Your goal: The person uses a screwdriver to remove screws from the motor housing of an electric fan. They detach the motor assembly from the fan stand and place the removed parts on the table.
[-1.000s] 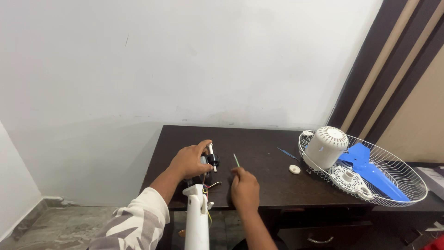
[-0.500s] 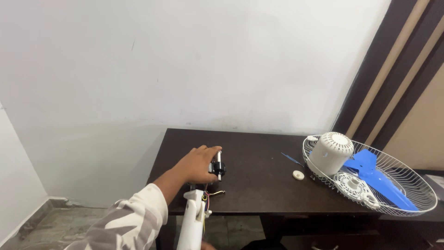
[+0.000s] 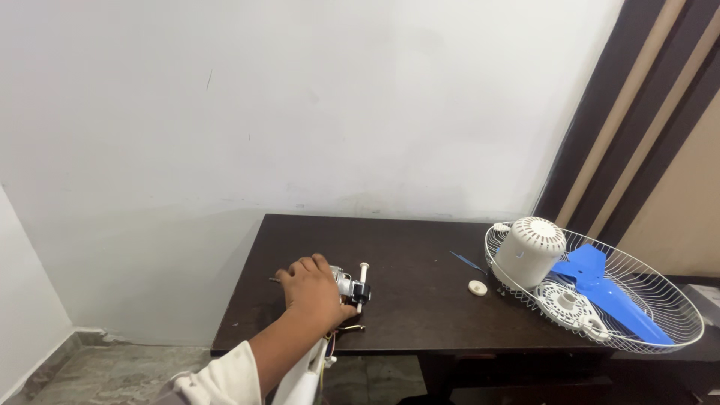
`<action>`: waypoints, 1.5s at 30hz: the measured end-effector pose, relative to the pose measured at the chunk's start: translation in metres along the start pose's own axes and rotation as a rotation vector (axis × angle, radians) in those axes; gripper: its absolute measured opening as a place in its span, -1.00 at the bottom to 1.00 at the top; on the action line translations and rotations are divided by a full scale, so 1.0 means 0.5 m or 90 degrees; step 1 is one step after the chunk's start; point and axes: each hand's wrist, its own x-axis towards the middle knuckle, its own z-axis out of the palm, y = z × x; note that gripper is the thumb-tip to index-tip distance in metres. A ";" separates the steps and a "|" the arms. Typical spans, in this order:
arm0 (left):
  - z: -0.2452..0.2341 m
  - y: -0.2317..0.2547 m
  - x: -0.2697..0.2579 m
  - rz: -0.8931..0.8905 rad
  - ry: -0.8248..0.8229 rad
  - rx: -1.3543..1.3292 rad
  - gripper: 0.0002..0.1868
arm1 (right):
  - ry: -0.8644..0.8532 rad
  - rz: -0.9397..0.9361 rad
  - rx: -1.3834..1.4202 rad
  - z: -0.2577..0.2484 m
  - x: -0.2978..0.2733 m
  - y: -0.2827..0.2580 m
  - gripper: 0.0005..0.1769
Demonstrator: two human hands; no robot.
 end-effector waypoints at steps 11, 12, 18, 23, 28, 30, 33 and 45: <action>0.033 -0.038 0.007 0.045 -0.051 -0.144 0.24 | -0.009 0.012 0.003 -0.001 -0.006 0.033 -0.60; 0.033 -0.045 0.013 0.073 -0.028 -0.170 0.17 | -0.008 0.011 0.001 -0.006 -0.009 0.034 -0.60; 0.010 -0.056 0.022 0.064 -0.063 -0.208 0.15 | 0.001 0.010 -0.007 -0.038 -0.021 0.028 -0.60; -0.020 -0.059 -0.034 0.102 -0.065 -0.218 0.09 | 0.005 0.006 -0.012 -0.052 -0.028 0.027 -0.59; -0.061 -0.038 -0.088 0.157 -0.051 -0.262 0.14 | 0.022 -0.005 -0.020 -0.070 -0.022 0.013 -0.59; -0.065 -0.026 -0.123 0.230 0.014 -0.311 0.17 | 0.036 -0.012 -0.028 -0.088 -0.029 0.009 -0.59; -0.070 -0.008 -0.169 0.316 0.044 -0.386 0.21 | 0.060 -0.028 -0.039 -0.125 -0.041 -0.003 -0.59; -0.076 -0.026 -0.241 0.645 0.262 -0.532 0.17 | 0.148 -0.078 -0.153 -0.276 -0.072 -0.021 -0.58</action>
